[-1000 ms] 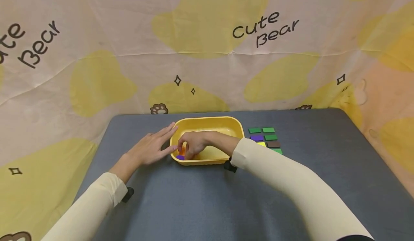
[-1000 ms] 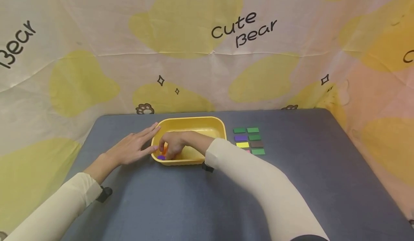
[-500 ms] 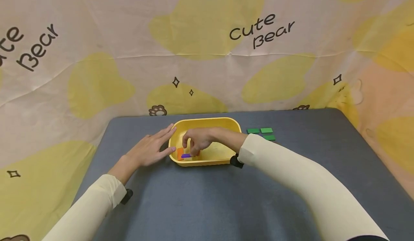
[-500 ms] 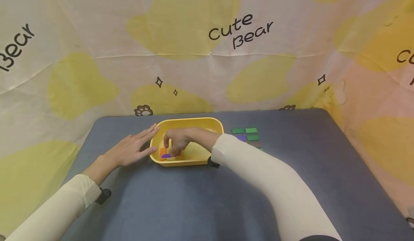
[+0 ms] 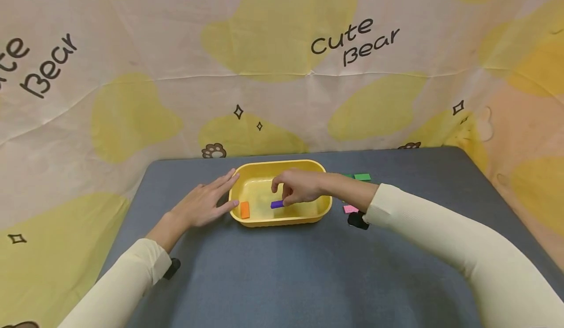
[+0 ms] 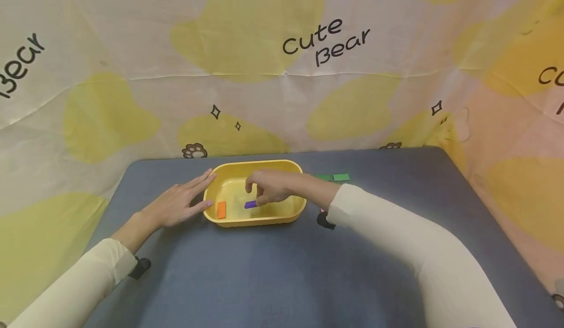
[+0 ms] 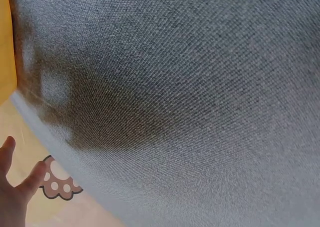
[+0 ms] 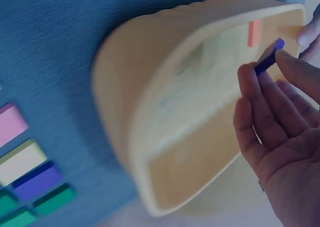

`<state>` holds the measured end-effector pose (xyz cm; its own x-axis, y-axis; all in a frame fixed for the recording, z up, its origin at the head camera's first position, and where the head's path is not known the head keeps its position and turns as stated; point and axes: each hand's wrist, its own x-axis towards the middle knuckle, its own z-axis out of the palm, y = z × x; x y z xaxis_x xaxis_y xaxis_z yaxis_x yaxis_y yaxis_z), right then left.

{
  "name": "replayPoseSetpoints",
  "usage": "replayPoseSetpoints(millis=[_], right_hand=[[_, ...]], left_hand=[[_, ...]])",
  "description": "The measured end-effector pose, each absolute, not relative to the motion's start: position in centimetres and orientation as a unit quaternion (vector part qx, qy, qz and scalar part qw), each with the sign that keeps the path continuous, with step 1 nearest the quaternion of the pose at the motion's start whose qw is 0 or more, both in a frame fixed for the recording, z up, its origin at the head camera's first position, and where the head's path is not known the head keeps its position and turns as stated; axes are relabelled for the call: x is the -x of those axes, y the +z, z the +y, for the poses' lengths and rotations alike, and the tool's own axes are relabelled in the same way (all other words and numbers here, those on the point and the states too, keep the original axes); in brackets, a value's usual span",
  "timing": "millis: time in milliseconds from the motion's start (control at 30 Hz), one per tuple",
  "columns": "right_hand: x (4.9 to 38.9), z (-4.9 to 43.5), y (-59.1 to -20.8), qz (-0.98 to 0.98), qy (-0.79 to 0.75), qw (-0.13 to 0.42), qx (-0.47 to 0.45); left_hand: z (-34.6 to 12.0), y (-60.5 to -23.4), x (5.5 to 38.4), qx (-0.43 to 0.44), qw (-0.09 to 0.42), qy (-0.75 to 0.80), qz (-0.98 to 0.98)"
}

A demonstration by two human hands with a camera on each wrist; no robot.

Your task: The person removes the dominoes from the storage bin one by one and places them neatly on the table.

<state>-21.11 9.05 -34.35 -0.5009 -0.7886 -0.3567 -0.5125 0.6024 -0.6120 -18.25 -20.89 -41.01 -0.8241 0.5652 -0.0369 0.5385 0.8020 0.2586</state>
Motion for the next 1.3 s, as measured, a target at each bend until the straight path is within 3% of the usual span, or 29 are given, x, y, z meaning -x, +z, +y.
replayPoseSetpoints(millis=[700,1300], right_hand=[[17.9,20.0,-34.6,0.88,-0.25,0.101,0.391],[15.8,26.3,-36.6,0.908,-0.228,0.05,0.347]], left_hand=[[-20.9,-41.0,18.4,-0.294,0.056,0.115,0.947],[-20.8,-41.0,18.4,-0.291,0.058,0.115,0.948]])
